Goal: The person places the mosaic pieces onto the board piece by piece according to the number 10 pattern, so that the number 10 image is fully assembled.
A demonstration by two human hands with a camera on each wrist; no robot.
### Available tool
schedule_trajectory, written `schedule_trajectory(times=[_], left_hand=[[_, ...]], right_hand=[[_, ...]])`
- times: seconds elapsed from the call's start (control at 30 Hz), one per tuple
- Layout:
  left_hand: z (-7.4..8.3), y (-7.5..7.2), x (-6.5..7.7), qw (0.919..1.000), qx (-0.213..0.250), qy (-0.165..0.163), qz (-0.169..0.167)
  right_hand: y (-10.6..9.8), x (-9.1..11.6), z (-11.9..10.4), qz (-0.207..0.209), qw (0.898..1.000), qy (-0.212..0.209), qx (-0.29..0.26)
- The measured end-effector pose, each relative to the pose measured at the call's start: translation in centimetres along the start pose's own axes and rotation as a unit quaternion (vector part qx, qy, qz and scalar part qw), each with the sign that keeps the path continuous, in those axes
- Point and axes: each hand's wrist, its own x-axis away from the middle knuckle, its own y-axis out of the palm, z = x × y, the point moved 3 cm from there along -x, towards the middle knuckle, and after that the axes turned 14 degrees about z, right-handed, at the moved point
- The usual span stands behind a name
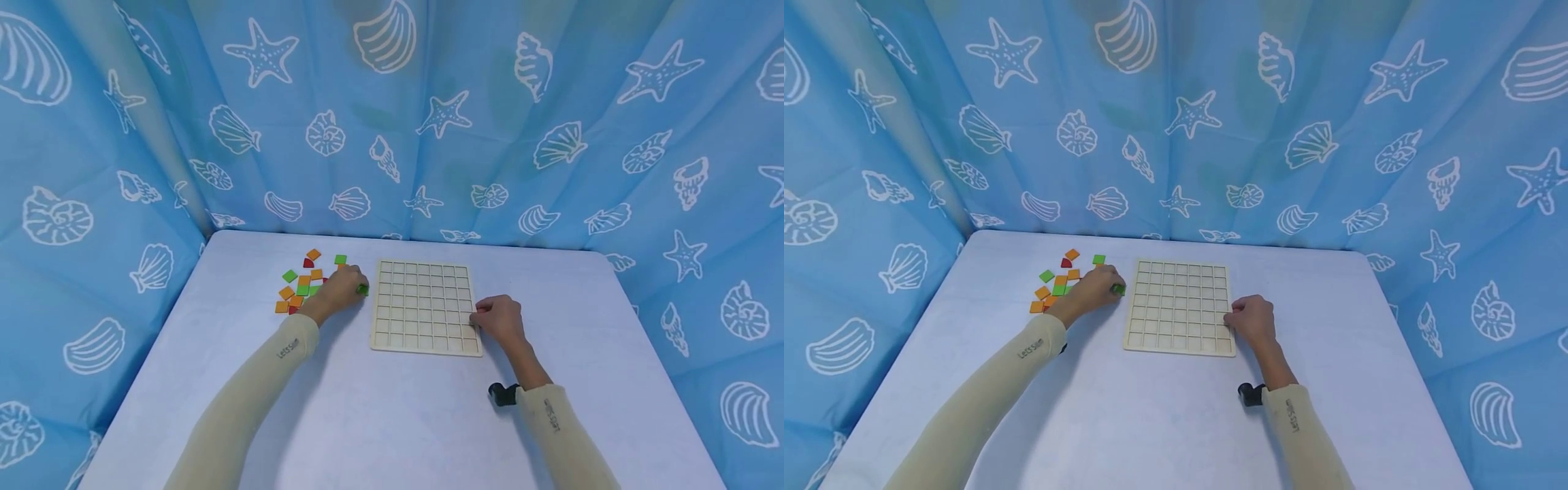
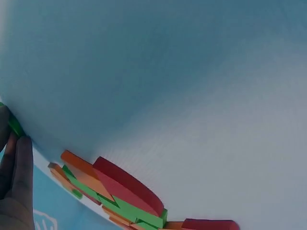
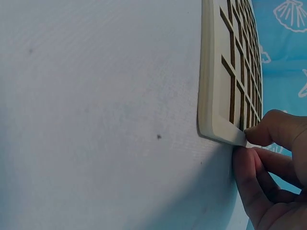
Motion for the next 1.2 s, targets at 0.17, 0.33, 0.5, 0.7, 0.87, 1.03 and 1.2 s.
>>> schedule_trajectory(times=[0.17,0.33,0.5,0.7,0.87,1.03,1.2], left_hand=[[-0.1,0.2,-0.2,0.9997,0.003,-0.023,-0.011],[0.0,0.5,-0.6,0.9996,-0.001,-0.029,-0.007],[0.6,0.2,-1.4,0.9994,0.02,-0.012,0.027],[1.5,0.0,-3.1,0.9985,0.028,0.026,0.039],[1.5,1.0,-3.8,0.9974,0.034,0.043,0.046],[1.7,1.8,-4.1,0.9966,0.056,0.034,0.049],[2.2,1.5,-5.3,0.998,0.061,0.011,0.015]], right_hand=[[0.3,0.0,0.0,0.001,1.0,0.003,0.005],[0.3,0.1,0.3,0.004,1.0,0.003,0.006],[0.5,0.0,0.6,-0.002,1.0,0.007,0.002],[0.3,-0.1,0.4,0.003,1.0,-0.001,-0.004],[0.5,0.1,0.4,0.003,1.0,-0.003,-0.006],[0.6,0.2,0.6,0.001,1.0,-0.009,-0.001],[0.1,0.0,0.6,0.007,1.0,-0.013,-0.002]])
